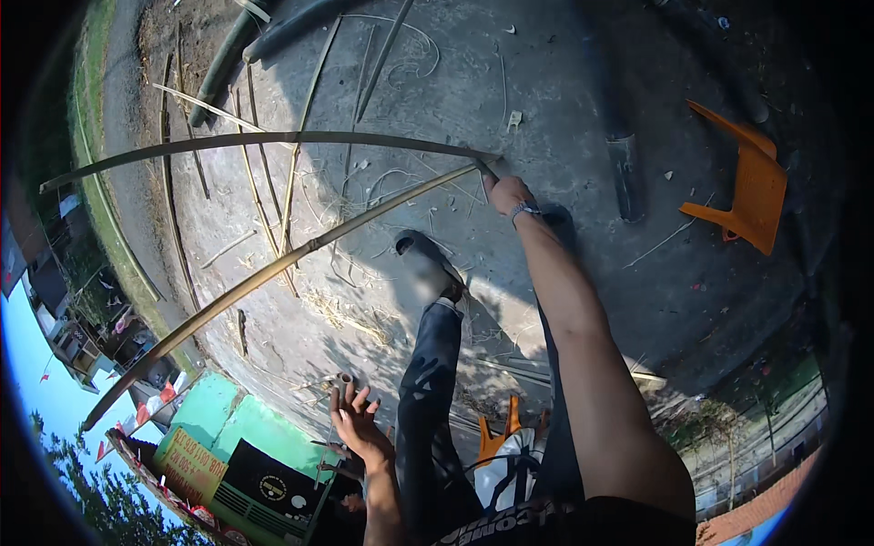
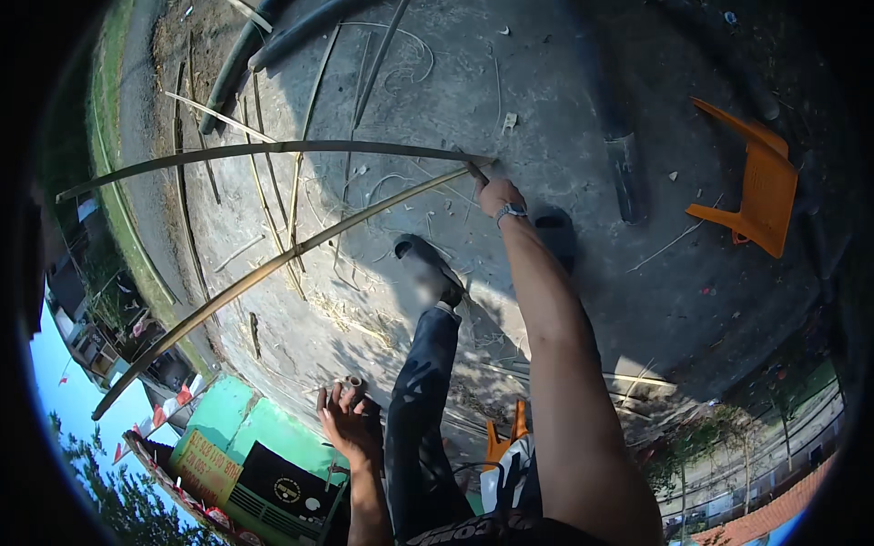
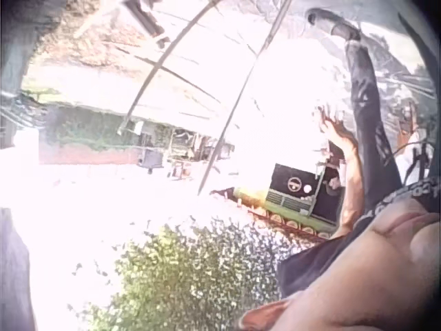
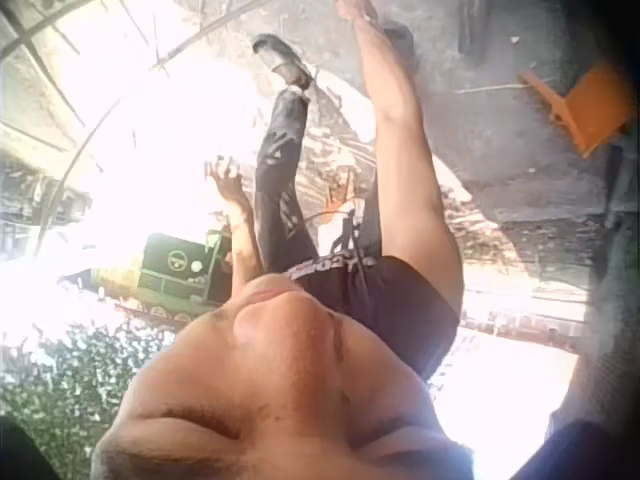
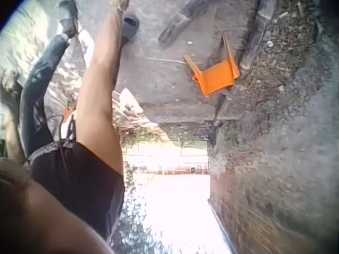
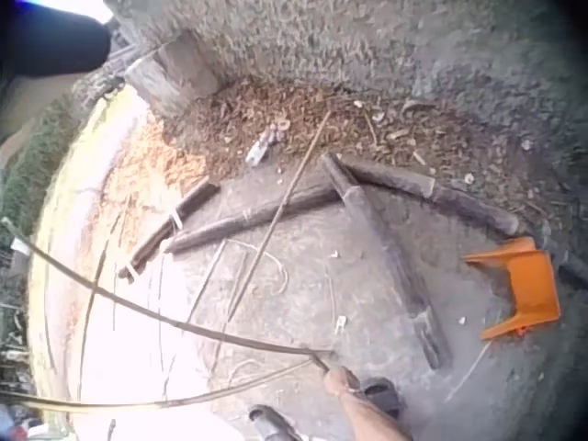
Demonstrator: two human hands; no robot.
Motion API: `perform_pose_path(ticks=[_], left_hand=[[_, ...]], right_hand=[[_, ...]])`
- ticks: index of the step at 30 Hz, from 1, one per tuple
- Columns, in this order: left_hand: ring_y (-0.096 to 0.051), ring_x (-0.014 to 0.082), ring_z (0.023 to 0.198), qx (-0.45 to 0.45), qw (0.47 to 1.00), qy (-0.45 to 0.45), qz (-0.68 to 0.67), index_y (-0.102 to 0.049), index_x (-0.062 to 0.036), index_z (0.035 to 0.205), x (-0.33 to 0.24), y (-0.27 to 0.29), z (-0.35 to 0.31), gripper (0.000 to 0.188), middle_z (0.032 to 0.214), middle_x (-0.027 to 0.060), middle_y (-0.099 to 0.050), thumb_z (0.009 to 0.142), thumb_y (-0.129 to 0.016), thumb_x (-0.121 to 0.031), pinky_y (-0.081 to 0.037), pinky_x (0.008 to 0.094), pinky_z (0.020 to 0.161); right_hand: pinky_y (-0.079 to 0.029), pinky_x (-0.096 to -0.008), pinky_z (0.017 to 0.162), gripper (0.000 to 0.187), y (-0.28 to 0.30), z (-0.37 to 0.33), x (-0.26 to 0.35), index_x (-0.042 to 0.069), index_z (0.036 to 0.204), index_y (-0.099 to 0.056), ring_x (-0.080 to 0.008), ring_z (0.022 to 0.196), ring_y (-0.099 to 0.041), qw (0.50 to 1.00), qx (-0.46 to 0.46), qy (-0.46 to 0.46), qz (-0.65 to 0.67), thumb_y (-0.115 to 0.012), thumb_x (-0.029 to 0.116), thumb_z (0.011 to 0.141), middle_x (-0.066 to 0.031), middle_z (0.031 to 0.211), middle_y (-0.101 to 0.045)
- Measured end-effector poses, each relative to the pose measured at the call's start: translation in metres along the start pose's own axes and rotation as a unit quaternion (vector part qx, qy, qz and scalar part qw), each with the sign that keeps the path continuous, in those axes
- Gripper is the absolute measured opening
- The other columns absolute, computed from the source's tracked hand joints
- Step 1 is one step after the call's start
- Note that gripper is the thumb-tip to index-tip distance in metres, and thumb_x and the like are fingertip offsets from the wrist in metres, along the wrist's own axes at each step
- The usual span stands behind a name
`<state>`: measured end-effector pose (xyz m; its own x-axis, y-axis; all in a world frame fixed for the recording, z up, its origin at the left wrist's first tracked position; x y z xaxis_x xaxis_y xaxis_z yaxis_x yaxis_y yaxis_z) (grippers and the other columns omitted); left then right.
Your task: The person uses a hatchet to split and shave strips of bamboo and then uses a hand saw to cut through a thick bamboo pole.
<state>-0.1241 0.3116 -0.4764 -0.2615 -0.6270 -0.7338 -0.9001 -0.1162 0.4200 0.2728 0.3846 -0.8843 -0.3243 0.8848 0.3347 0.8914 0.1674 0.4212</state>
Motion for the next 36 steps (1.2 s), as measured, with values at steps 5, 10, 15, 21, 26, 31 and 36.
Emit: perform_pose_path(ticks=[5,10,15,21,26,31,36], left_hand=[[-0.062,0.0268,0.117,0.027,0.996,0.049,0.076,-0.036,-0.0041,0.151,-0.020,0.006,-0.005,0.070,0.143,0.0204,-0.053,0.100,-0.055,-0.048,-0.052,0.0383,0.090],[-0.059,0.0261,0.122,0.093,0.990,0.013,0.108,-0.040,-0.0039,0.150,-0.076,-0.033,0.011,0.071,0.146,0.0178,-0.053,0.103,-0.045,-0.057,-0.048,0.0410,0.095],[-0.058,0.0260,0.127,0.123,0.990,-0.026,0.065,-0.047,-0.0053,0.147,-0.132,-0.059,0.016,0.070,0.147,0.0156,-0.054,0.105,-0.037,-0.060,-0.047,0.0421,0.098],[-0.048,0.0301,0.139,0.120,0.969,0.137,-0.170,-0.031,-0.0102,0.155,-0.165,-0.110,0.004,0.081,0.151,0.0164,-0.047,0.098,-0.053,-0.063,-0.042,0.0570,0.109],[-0.030,0.0355,0.149,0.304,0.789,0.180,-0.503,-0.020,0.0008,0.159,-0.251,-0.190,-0.017,0.121,0.156,0.0244,-0.038,0.079,-0.064,-0.080,-0.027,0.0584,0.120],[-0.062,0.0375,0.113,0.282,0.758,0.278,-0.518,-0.055,0.0008,0.132,-0.388,-0.231,-0.092,0.074,0.129,0.0231,-0.061,0.094,-0.055,-0.062,-0.049,0.0515,0.103],[-0.062,0.0205,0.073,0.101,0.738,0.297,-0.598,-0.054,-0.0101,0.096,-0.391,-0.242,-0.046,0.028,0.083,0.0065,-0.061,0.103,-0.045,-0.035,-0.057,0.0391,0.070]], right_hand=[[-0.058,-0.0519,0.075,0.042,-0.044,-0.100,0.059,0.001,0.089,-0.074,-0.0398,0.085,-0.073,0.992,0.031,0.121,-0.008,-0.059,0.040,0.097,-0.0220,0.090,-0.074],[-0.058,-0.0513,0.076,0.034,0.000,-0.195,0.095,-0.003,0.098,-0.067,-0.0393,0.086,-0.073,0.983,0.056,0.173,0.008,-0.063,0.031,0.093,-0.0242,0.091,-0.073],[-0.057,-0.0500,0.066,0.041,0.100,-0.270,0.129,-0.004,0.109,-0.060,-0.0392,0.074,-0.070,0.974,0.001,0.224,0.008,-0.062,0.034,0.095,-0.0225,0.083,-0.071],[-0.056,-0.0496,0.066,0.043,0.223,-0.385,0.132,-0.004,0.114,-0.059,-0.0412,0.076,-0.070,0.958,-0.075,0.276,0.000,-0.063,0.034,0.097,-0.0254,0.087,-0.070],[-0.055,-0.0454,0.069,0.039,0.339,-0.552,0.170,-0.001,0.115,-0.066,-0.0369,0.077,-0.072,0.936,-0.075,0.332,0.087,-0.069,0.032,0.095,-0.0216,0.084,-0.070],[-0.052,-0.0357,0.070,0.046,0.422,-0.682,0.219,-0.003,0.115,-0.068,-0.0234,0.073,-0.068,0.954,-0.016,0.271,0.129,-0.072,0.038,0.095,-0.0182,0.083,-0.070],[-0.055,-0.0377,0.067,0.041,0.455,-0.750,0.245,-0.003,0.112,-0.069,-0.0321,0.076,-0.071,0.895,-0.203,0.386,0.093,-0.075,0.032,0.092,-0.0186,0.090,-0.072]])
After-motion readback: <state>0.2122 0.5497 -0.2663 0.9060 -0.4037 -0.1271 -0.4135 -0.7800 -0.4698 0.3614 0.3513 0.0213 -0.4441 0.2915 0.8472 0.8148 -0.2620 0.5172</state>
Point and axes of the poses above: each hand's wrist, its own z-axis towards the middle knuckle, its own y-axis out of the back of the hand, x = y × z, the point moved 5 cm from there along z, towards the middle knuckle
